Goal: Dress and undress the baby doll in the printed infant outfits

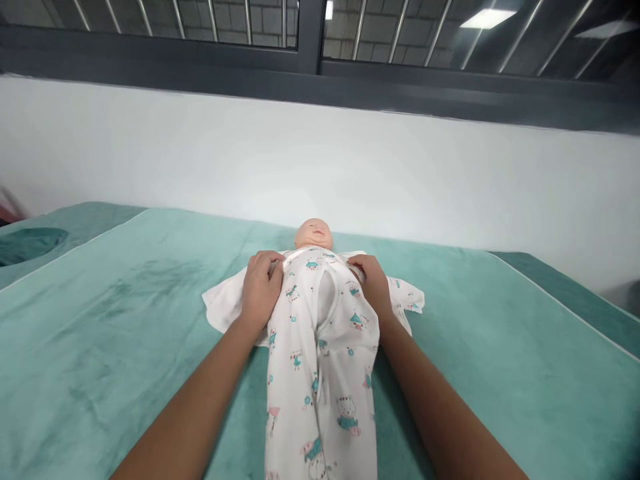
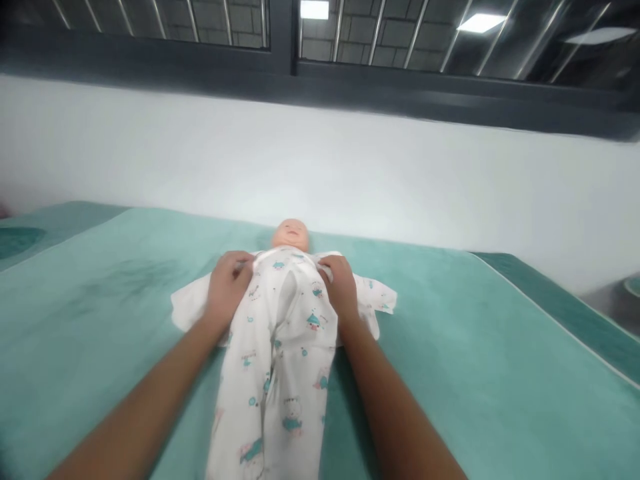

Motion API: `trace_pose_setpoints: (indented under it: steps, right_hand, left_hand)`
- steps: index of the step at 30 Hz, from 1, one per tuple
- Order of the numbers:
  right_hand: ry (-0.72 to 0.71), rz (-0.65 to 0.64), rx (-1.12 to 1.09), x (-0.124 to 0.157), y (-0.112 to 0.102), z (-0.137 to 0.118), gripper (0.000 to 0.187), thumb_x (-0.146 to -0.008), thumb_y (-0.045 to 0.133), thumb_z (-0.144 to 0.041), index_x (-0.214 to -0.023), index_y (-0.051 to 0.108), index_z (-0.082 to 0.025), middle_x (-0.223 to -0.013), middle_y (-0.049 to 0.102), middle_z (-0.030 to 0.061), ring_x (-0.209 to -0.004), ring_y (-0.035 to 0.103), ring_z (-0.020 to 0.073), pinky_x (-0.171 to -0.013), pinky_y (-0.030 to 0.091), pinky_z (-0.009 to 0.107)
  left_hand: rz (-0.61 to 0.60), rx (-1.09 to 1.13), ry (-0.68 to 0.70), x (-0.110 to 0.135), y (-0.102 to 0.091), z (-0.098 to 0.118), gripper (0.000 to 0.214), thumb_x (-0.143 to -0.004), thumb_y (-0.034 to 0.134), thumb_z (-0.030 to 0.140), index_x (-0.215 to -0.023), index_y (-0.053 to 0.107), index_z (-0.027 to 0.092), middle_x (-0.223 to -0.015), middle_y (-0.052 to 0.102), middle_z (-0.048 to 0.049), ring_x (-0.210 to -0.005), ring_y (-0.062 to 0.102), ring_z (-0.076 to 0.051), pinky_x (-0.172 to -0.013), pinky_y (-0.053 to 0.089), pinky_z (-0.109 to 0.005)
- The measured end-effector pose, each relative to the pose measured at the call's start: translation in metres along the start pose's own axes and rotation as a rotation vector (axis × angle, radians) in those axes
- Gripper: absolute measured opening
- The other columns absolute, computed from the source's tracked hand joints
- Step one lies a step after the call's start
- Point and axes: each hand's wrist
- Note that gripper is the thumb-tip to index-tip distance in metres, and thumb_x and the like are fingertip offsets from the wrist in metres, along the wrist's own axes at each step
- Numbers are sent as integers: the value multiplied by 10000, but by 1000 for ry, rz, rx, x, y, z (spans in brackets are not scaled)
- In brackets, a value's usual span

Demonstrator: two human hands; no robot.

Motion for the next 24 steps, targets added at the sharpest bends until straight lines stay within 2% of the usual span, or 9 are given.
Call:
trace_pose_setpoints:
  steps: [3,5,8,10,11,14,18,21,24]
  right_hand:
    - [33,69,-20,37,-19,-27,80,-855,527,-248,-928,551,-226,-937,574,55,-868,555,202,-796,463,359]
    - [84,50,-42,74,-37,-49,49,-878,541,-266,-913,538,-231,-878,567,32,-808,551,182,-754,465,330]
    - [128,-193,-79,140,-64,-77,68,-895,527,-246,-828,518,-238,-756,552,-3,-681,530,151,-634,458,277]
    - [89,-332,-74,179,-77,-88,57,-877,523,-194,-897,531,-247,-825,589,10,-719,567,154,-633,479,270]
    - [58,-362,-54,194,-81,-91,140,-848,542,-171,-962,532,-251,-890,610,25,-771,591,168,-662,496,283]
    - [-22,-359,58,218,-82,-96,366,-737,610,-114,-1065,519,-249,-1013,637,66,-879,615,223,-736,515,355]
    - [-28,-302,136,218,-72,-105,213,-782,554,-94,-934,556,-243,-910,662,51,-792,612,214,-677,496,345]
    - [27,-282,27,217,-74,-112,138,-836,485,-119,-873,549,-236,-833,642,40,-737,607,185,-643,498,301]
    - [94,-318,-145,225,-89,-114,101,-853,465,-179,-793,516,-242,-720,594,24,-645,598,176,-580,501,279]
  left_hand:
    - [8,22,-84,33,-21,13,138,-895,475,280,-916,596,215,-964,618,-29,-900,565,-185,-794,460,-315]
    - [-15,34,-147,65,-42,22,157,-907,476,312,-890,601,219,-941,627,-21,-859,578,-174,-754,468,-296]
    - [-120,20,-209,131,-74,32,167,-919,470,314,-925,615,232,-912,640,-22,-810,603,-170,-695,493,-286]
    - [-169,-8,-133,179,-89,36,160,-907,484,274,-982,624,252,-930,643,-36,-824,625,-180,-687,524,-291]
    - [-172,-17,-84,202,-93,38,179,-895,494,241,-1018,620,268,-968,642,-47,-875,636,-192,-715,541,-300]
    - [-147,-42,49,255,-90,44,395,-839,523,182,-1214,562,301,-1144,599,-103,-1040,626,-250,-824,564,-373]
    - [-28,-169,103,276,-70,57,513,-779,643,255,-1282,547,276,-1177,526,-135,-1038,614,-279,-829,575,-410]
    - [-26,-204,160,271,-63,64,417,-768,675,237,-1181,636,285,-1127,509,-119,-979,626,-244,-795,585,-362]
    - [10,-223,186,271,-66,64,285,-790,635,171,-1043,709,281,-1093,521,-112,-932,639,-207,-711,587,-272]
Point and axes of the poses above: each hand's wrist, its own x-axis away from the middle knuckle, its own y-axis out of the palm, z = x × y
